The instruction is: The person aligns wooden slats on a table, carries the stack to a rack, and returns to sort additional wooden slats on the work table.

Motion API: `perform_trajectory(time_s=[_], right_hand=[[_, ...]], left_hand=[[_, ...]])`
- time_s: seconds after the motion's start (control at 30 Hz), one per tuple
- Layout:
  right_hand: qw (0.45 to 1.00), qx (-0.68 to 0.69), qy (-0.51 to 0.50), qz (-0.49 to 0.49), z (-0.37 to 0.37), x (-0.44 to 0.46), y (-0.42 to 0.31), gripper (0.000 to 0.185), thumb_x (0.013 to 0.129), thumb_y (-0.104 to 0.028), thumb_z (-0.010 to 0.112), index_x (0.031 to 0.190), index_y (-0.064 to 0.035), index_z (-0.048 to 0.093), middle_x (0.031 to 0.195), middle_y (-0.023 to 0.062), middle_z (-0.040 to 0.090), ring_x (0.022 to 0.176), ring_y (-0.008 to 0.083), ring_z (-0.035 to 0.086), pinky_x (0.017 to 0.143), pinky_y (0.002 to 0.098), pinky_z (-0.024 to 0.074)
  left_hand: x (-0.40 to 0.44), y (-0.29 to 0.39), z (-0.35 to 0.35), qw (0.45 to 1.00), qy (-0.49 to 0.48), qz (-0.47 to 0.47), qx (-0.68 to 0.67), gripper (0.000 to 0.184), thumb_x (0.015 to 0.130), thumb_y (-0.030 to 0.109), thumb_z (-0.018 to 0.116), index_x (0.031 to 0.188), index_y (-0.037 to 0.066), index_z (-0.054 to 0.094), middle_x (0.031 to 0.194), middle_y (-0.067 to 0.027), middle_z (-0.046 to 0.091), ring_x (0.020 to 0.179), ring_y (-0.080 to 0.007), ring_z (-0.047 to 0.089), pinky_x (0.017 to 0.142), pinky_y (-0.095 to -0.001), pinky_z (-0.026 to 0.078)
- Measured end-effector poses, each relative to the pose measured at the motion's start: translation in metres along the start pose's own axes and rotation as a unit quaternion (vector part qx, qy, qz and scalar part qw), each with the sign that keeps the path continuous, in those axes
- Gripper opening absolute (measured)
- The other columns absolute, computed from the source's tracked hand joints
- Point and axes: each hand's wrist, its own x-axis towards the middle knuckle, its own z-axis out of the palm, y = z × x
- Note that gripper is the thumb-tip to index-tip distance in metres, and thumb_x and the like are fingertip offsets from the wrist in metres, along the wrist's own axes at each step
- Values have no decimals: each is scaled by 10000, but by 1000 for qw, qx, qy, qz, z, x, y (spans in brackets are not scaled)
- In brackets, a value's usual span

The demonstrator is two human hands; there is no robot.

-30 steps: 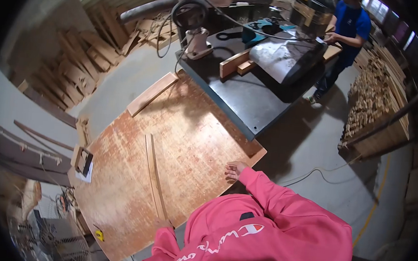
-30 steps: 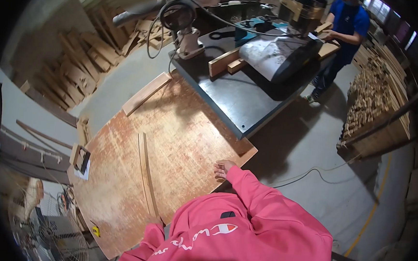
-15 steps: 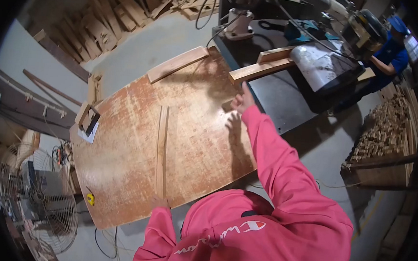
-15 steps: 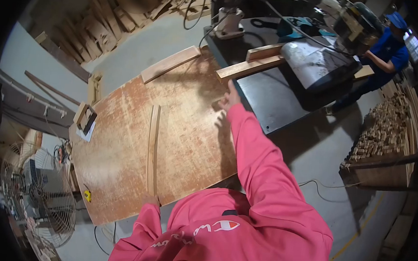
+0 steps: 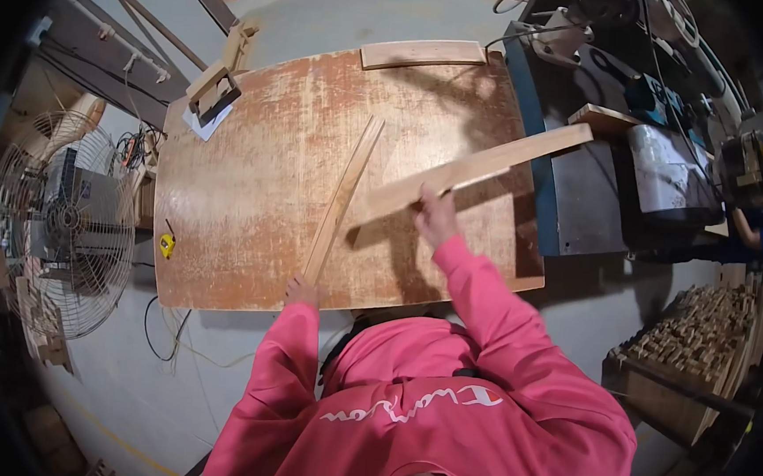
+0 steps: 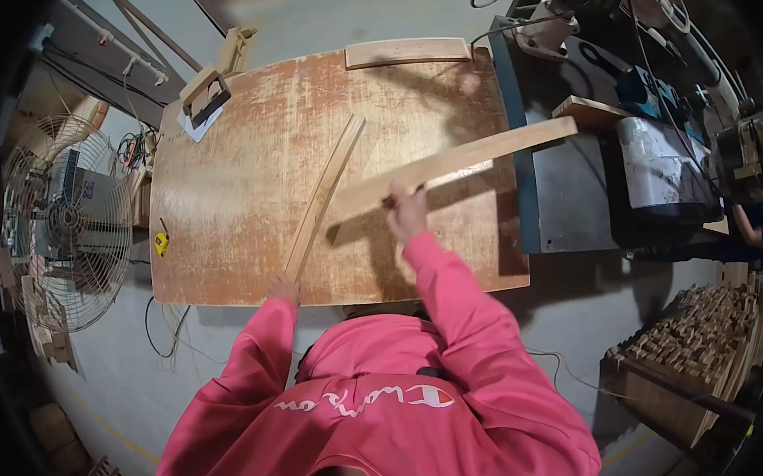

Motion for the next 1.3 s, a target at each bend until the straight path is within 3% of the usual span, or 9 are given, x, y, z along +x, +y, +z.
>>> perform_trajectory(time_s=[0.2, 0.33, 0.5, 0.57, 0.63, 0.8, 1.0, 1.13, 1.3], right_hand=[[945, 36, -170, 276, -48, -84, 65, 534, 822, 0, 521, 1292, -34, 269, 1199, 187, 442, 970, 295, 536, 857, 379, 461], [927, 94, -83, 354, -76, -95, 78, 518, 810, -101, 587, 1254, 4, 343, 1177, 184, 482, 984, 294, 543, 859, 386, 452], [883, 176, -179, 397, -81, -92, 80, 486, 790, -171, 627, 1190, 22, 431, 1092, 167, 548, 929, 289, 571, 831, 388, 461], [950, -110, -70, 285, -55, -106, 84, 434, 782, -184, 635, 1136, 15, 482, 1029, 156, 577, 868, 278, 586, 789, 372, 475], [910, -386, 39, 143, -34, -117, 86, 385, 775, -197, 643, 1082, 7, 534, 966, 145, 606, 808, 266, 601, 747, 355, 490], [881, -371, -139, 259, -93, -86, 144, 323, 757, -207, 656, 991, -1, 572, 883, 124, 618, 649, 227, 583, 604, 315, 491], [788, -436, -169, 400, -76, -67, 141, 205, 721, -178, 652, 815, 3, 625, 697, 109, 604, 555, 216, 544, 500, 311, 453], [516, -723, -296, 351, -23, -64, 105, 205, 732, -209, 627, 760, -9, 594, 636, 79, 550, 472, 159, 454, 412, 273, 379], [589, -687, -230, 358, -36, -63, 79, 189, 733, -203, 602, 704, -16, 592, 526, 61, 502, 432, 156, 424, 396, 262, 352]], left_hand=[[2, -9, 13, 999, 25, 28, 36, 506, 726, 407, 581, 1016, 41, 388, 903, -133, 500, 783, -286, 550, 675, -394, 479], [5, -9, 11, 999, 9, 32, 17, 498, 733, 400, 578, 1012, 34, 386, 914, -148, 508, 791, -303, 554, 683, -407, 477], [-11, 6, -8, 992, -81, 44, -89, 504, 748, 390, 566, 1028, 14, 381, 962, -197, 511, 828, -356, 558, 690, -441, 473], [-24, 17, -24, 988, -104, 47, -105, 505, 756, 391, 557, 1032, 6, 382, 975, -210, 511, 840, -372, 557, 692, -449, 471], [-33, 28, -34, 984, -111, 49, -127, 511, 773, 410, 535, 1032, -5, 388, 975, -209, 508, 846, -379, 553, 724, -452, 460], [-39, 34, -34, 971, -113, 52, -202, 547, 784, 426, 529, 1052, -27, 377, 1026, -257, 476, 873, -427, 528, 752, -480, 436], [-41, 36, -36, 967, -103, 42, -228, 626, 756, 496, 543, 1050, -34, 382, 996, -222, 492, 877, -397, 531, 773, -458, 435], [-49, 43, -50, 975, -94, 34, -201, 673, 739, 507, 560, 1101, -33, 383, 1029, -239, 476, 930, -426, 499, 787, -464, 425], [-52, 67, -53, 982, 95, 62, -153, 717, 653, 536, 631, 1041, -24, 411, 999, -206, 490, 914, -365, 520, 767, -435, 441]])
